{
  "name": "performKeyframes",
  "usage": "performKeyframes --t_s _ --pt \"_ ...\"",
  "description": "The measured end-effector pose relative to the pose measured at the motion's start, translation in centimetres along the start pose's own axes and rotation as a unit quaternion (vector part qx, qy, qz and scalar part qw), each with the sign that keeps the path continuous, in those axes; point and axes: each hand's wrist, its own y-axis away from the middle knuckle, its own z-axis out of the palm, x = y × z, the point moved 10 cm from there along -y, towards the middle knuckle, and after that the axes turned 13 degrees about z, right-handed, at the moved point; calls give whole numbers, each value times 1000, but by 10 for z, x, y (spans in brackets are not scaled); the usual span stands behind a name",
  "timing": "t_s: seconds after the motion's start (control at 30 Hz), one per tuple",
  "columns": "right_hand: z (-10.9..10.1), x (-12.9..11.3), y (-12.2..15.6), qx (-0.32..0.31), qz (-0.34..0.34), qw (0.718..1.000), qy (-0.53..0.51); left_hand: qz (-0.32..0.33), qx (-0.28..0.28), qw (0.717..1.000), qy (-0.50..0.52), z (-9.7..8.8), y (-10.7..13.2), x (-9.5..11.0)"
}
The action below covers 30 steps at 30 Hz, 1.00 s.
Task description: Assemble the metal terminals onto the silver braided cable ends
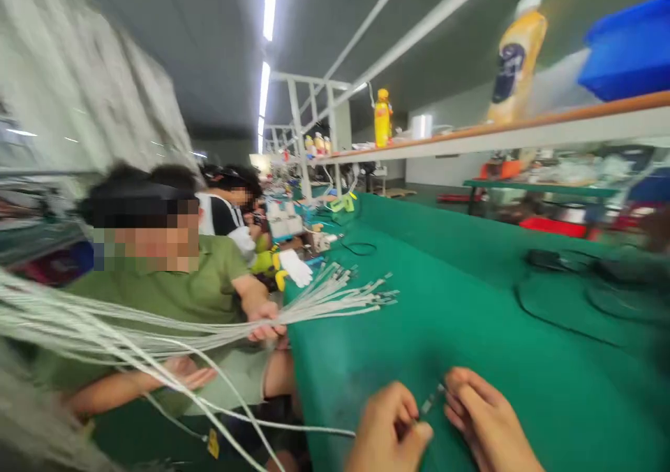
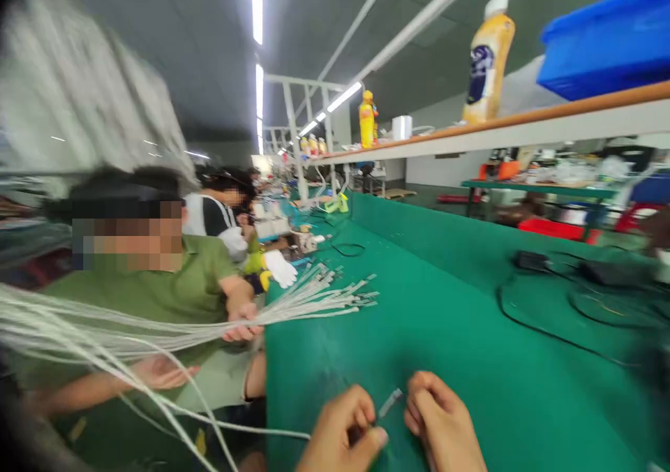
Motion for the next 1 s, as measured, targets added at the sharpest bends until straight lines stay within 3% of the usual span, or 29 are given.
performKeyframes --t_s 0.1,0.27,0.43,0.7,1.0 --pt "-1 9 0 -39 34 995 -89 3 10 1000 5 1 -1 -8" --pt "20 -4 6 -112 5 994 7 -2 -5 1000 27 4 0 -6" --pt "29 -5 9 -145 -29 987 61 -9 -18 999 38 6 -3 -7" --pt "27 -5 8 -141 -21 988 52 -20 -24 999 35 7 -3 -6" --pt "11 -6 5 -82 -11 996 36 -26 -35 999 11 8 -2 -5"
